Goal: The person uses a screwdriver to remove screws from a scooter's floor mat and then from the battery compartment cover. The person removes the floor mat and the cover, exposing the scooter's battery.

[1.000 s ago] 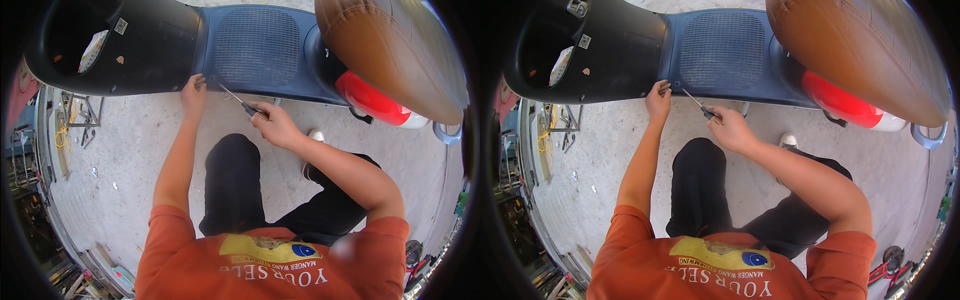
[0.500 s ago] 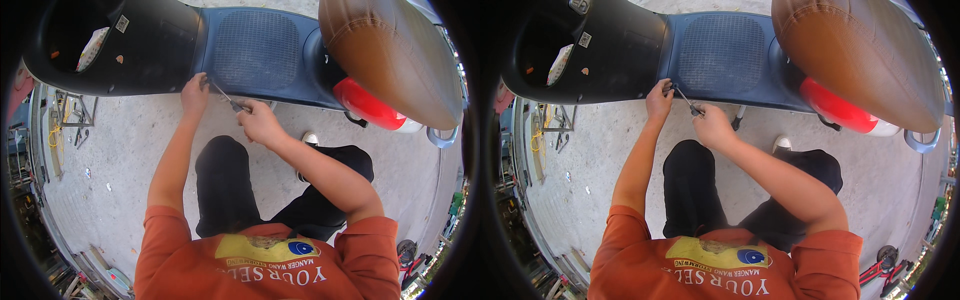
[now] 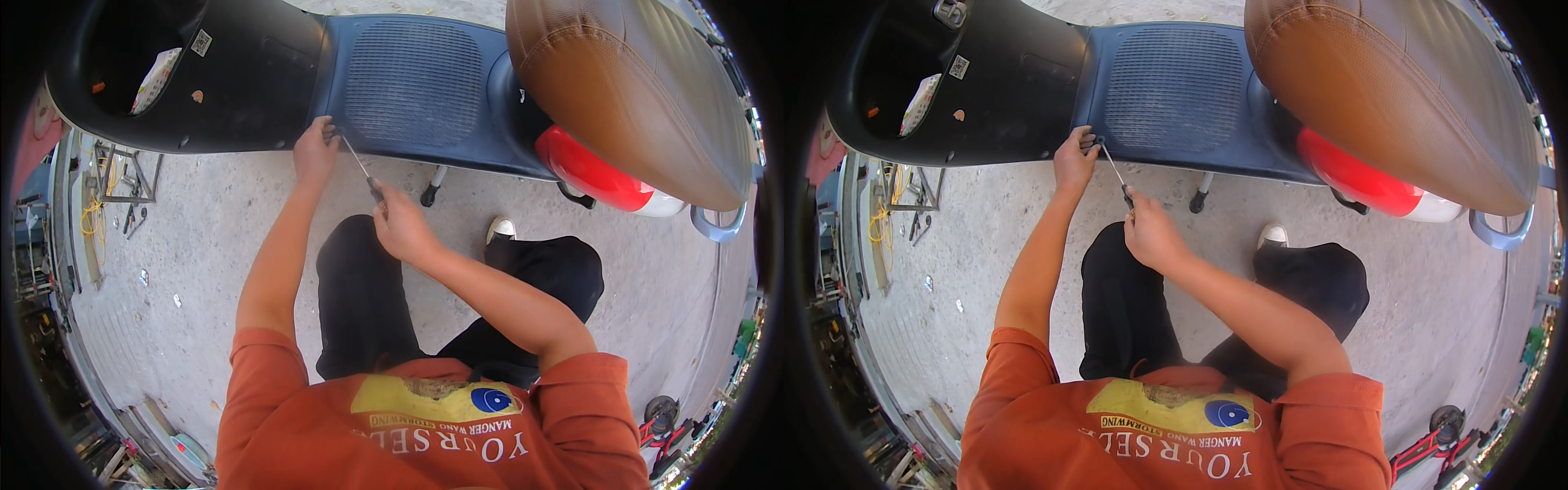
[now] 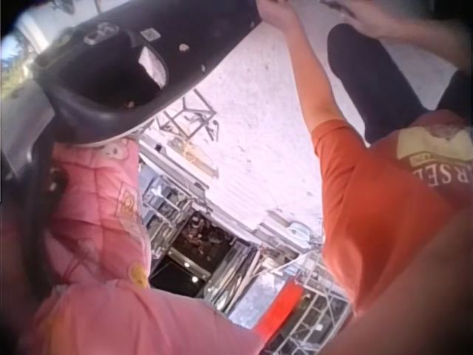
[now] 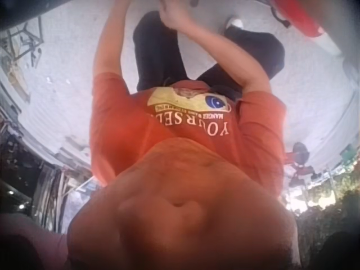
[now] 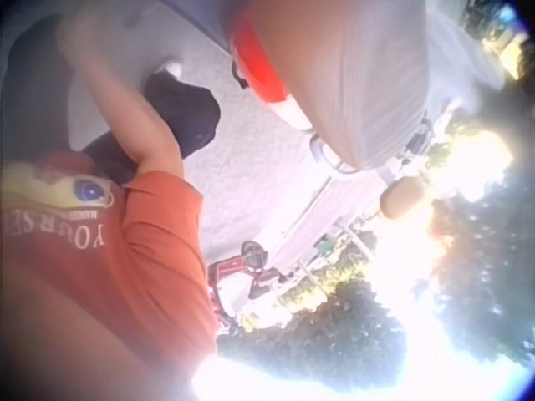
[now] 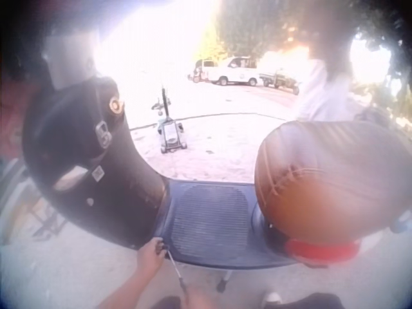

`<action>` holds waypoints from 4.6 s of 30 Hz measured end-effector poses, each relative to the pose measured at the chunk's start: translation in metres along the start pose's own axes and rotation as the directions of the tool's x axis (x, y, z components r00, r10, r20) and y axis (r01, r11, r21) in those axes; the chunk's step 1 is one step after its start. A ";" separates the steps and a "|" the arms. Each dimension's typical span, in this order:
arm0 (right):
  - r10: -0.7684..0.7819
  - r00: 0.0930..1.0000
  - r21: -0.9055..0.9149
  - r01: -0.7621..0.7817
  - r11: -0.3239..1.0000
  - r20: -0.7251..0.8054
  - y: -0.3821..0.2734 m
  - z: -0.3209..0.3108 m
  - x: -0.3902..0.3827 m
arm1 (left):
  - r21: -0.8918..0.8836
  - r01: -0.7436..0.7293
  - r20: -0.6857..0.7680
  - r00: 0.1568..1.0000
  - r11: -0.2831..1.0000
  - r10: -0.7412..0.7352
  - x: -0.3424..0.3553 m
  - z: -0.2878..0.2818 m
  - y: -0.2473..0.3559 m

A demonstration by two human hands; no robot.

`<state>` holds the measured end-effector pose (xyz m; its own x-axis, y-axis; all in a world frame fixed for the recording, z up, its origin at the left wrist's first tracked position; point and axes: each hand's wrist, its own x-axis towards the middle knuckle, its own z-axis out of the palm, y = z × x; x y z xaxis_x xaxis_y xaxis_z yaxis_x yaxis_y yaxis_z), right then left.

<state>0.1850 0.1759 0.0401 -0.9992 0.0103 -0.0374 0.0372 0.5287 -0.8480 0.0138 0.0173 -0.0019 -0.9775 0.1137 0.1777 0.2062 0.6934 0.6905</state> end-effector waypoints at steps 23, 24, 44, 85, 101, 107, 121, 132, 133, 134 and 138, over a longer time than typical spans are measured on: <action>0.360 0.767 0.553 -0.635 0.539 0.530 -0.039 -0.032 0.072 | -0.737 0.620 0.364 0.701 0.271 -0.613 -0.045 0.041 0.035; 0.374 0.755 0.552 -0.651 0.520 0.538 -0.042 -0.030 0.073 | -0.729 0.619 0.356 0.707 0.291 -0.611 -0.044 0.037 0.038; 0.367 0.846 0.554 -0.532 0.641 0.387 -0.002 0.005 0.072 | -0.789 0.543 0.276 0.731 0.287 -0.624 -0.047 0.056 0.035; 0.357 0.819 0.484 -0.558 0.673 0.449 -0.010 -0.016 0.098 | -0.840 0.509 0.262 0.686 0.190 -0.679 -0.031 0.058 0.046; 0.276 0.871 0.515 -0.467 0.718 0.405 0.000 -0.007 0.088 | -0.799 0.528 0.274 0.745 0.287 -0.608 -0.039 0.057 0.018; 0.229 0.881 0.554 -0.444 0.704 0.415 0.017 0.003 0.086 | -0.428 0.484 0.174 0.873 0.763 -0.456 -0.032 0.036 -0.016; 0.252 0.871 0.568 -0.470 0.676 0.421 0.018 0.004 0.086 | -0.055 -0.053 -0.024 0.998 0.997 0.052 -0.002 0.003 -0.028; 0.335 0.868 0.623 -0.496 0.605 0.365 0.004 -0.012 0.088 | 0.205 -0.183 -0.044 0.980 0.962 0.195 -0.001 0.002 -0.017; 0.330 0.864 0.614 -0.502 0.609 0.379 0.006 -0.012 0.089 | 0.072 -0.067 -0.041 0.997 0.995 0.070 0.002 0.002 -0.012; 0.325 0.860 0.605 -0.508 0.613 0.393 0.009 -0.011 0.090 | -0.061 0.053 -0.022 0.998 0.997 -0.055 0.006 0.001 -0.007; 0.337 0.837 0.539 -0.539 0.648 0.432 0.004 -0.016 0.088 | -0.648 0.376 0.019 0.877 0.662 -0.480 -0.005 0.012 -0.023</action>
<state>0.0967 0.1921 0.0421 -0.8187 -0.1804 -0.5452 0.5685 -0.1203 -0.8138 0.0133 0.0091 -0.0271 -0.9571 -0.2196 -0.1888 -0.2023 0.0405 0.9785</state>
